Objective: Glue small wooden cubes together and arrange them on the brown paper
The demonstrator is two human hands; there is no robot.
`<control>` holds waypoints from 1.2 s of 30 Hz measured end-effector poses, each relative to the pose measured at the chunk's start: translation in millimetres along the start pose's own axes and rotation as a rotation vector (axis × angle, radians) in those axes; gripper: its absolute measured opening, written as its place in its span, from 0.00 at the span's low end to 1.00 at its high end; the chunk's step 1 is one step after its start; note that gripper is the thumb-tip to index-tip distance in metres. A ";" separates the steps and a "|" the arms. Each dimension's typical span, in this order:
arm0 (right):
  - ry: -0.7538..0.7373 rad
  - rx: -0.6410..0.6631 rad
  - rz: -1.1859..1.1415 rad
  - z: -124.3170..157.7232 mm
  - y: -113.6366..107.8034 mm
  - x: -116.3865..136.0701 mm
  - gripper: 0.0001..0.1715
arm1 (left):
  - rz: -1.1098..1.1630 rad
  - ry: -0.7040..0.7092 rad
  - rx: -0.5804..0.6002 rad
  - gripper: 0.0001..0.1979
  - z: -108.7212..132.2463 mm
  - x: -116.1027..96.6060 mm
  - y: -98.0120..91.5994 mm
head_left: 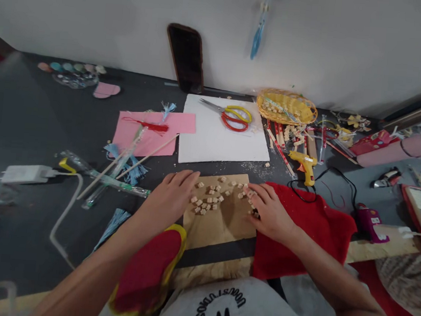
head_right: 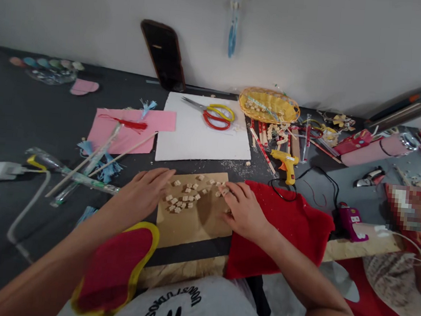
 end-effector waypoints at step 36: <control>-0.055 -0.070 -0.104 -27.0 32.5 54.4 0.49 | 0.343 -0.199 0.153 0.11 -28.0 18.1 -0.9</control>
Point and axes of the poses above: each hand's wrist, its own z-axis away from the middle knuckle, its own y-axis out of the palm, x = y × z, the point moved 10 cm from there along -z, towards the middle knuckle, and after that the axes turned 10 degrees about x, right-handed, at the moved point
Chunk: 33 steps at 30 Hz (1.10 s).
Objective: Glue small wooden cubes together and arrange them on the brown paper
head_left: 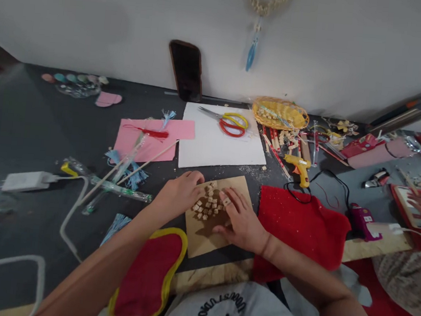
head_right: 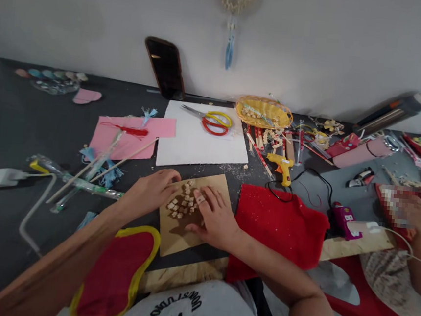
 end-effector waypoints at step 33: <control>0.237 -0.471 -1.148 -5.8 -18.7 -69.1 0.29 | 0.733 0.240 -0.011 0.36 -8.7 -74.3 -12.6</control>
Point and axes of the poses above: each hand's wrist, its own z-axis away from the middle knuckle, its own y-axis out of the palm, x = y × z, the point moved 10 cm from there along -z, towards the middle knuckle, and after that the axes turned 10 degrees about x, right-handed, at the moved point
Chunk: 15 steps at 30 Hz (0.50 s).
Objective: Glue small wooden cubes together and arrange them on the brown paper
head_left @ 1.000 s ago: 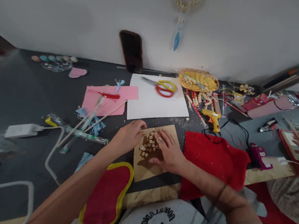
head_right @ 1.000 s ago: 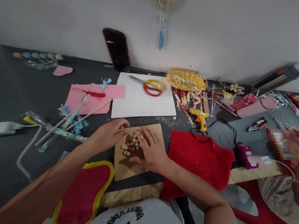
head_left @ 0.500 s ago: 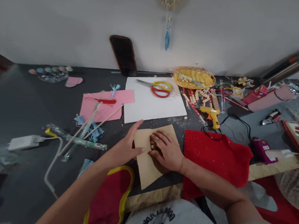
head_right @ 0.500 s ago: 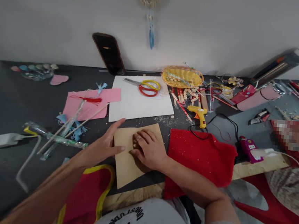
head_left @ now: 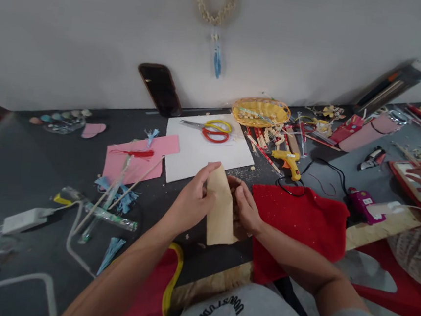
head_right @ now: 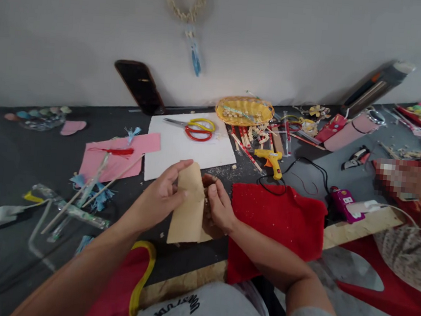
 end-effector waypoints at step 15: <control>-0.321 0.528 0.873 18.8 50.7 43.1 0.09 | -0.647 0.083 -0.275 0.22 66.9 -68.9 -76.8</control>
Point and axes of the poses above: each hand's wrist, its own z-axis away from the middle knuckle, its own y-axis out of the palm, x = y × z, the point moved 10 cm from there along -z, towards the middle knuckle, and after that the axes turned 10 degrees about x, right-handed, at the moved point
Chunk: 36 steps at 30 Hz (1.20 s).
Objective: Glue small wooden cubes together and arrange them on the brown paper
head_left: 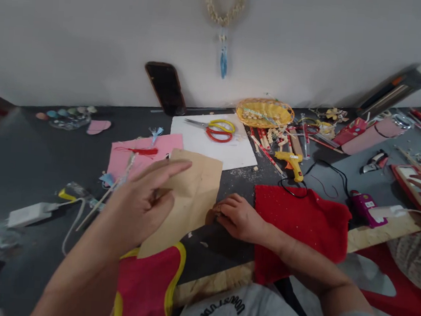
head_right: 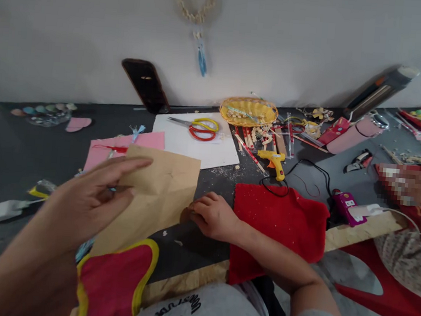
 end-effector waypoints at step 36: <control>0.173 -0.255 0.053 13.0 -55.7 -53.0 0.07 | 0.648 -0.375 0.240 0.31 15.6 113.9 120.5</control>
Point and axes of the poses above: each hand's wrist, its own z-axis away from the middle knuckle, its own y-axis out of the palm, x = y × z, the point moved 10 cm from there along -z, towards the middle knuckle, and after that the axes turned 10 degrees about x, right-handed, at the moved point
